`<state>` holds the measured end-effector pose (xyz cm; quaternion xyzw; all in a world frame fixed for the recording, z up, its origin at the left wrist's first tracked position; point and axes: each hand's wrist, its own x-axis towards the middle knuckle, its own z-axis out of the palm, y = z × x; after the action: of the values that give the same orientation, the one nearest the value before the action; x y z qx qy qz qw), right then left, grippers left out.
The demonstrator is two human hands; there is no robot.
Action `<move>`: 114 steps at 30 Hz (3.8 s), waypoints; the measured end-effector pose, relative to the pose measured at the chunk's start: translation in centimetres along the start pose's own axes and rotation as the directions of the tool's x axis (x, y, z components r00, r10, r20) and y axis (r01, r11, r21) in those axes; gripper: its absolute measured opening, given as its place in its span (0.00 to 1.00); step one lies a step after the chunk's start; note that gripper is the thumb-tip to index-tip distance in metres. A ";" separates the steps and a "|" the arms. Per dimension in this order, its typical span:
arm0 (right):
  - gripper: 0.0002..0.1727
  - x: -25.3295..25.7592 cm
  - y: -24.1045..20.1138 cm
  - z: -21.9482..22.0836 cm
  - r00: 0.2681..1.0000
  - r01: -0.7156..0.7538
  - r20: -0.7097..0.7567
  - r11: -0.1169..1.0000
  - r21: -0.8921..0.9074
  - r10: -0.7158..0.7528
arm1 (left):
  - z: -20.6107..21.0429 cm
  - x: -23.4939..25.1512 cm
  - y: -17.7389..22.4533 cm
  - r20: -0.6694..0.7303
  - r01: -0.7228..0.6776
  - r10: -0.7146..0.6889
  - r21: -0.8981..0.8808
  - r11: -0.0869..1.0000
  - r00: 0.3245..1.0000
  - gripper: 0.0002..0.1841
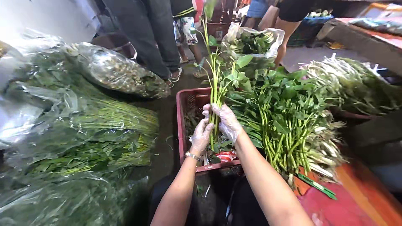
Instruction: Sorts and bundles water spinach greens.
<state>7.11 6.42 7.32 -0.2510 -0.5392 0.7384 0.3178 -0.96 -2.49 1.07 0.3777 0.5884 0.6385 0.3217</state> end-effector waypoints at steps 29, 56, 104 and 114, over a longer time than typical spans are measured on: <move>0.29 1.5 0.8 1.7 0.994 -0.028 0.104 0.994 0.110 0.016 | -2.4 0.8 -0.2 0.140 0.182 -0.177 -0.029 0.983 0.974 0.35; 0.20 -16.0 0.0 -23.8 0.487 -0.451 -0.859 0.797 -0.402 -0.157 | -1.1 0.7 -2.2 0.125 0.031 -0.020 -0.089 0.996 0.992 0.14; 0.16 -17.9 -11.8 -16.8 0.607 0.133 -0.685 0.901 -0.413 -0.403 | -3.3 1.8 -0.3 0.152 0.163 -0.114 -0.361 0.918 0.982 0.27; 0.07 -9.8 -4.1 -3.9 0.872 0.166 -0.483 0.976 0.142 -0.078 | -3.3 0.6 0.4 0.105 0.143 -0.114 -0.326 0.934 0.988 0.27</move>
<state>17.31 2.59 10.40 -0.3599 -0.3911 0.6781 0.5076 -4.11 -3.66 1.46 0.3054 0.4815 0.6895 0.4466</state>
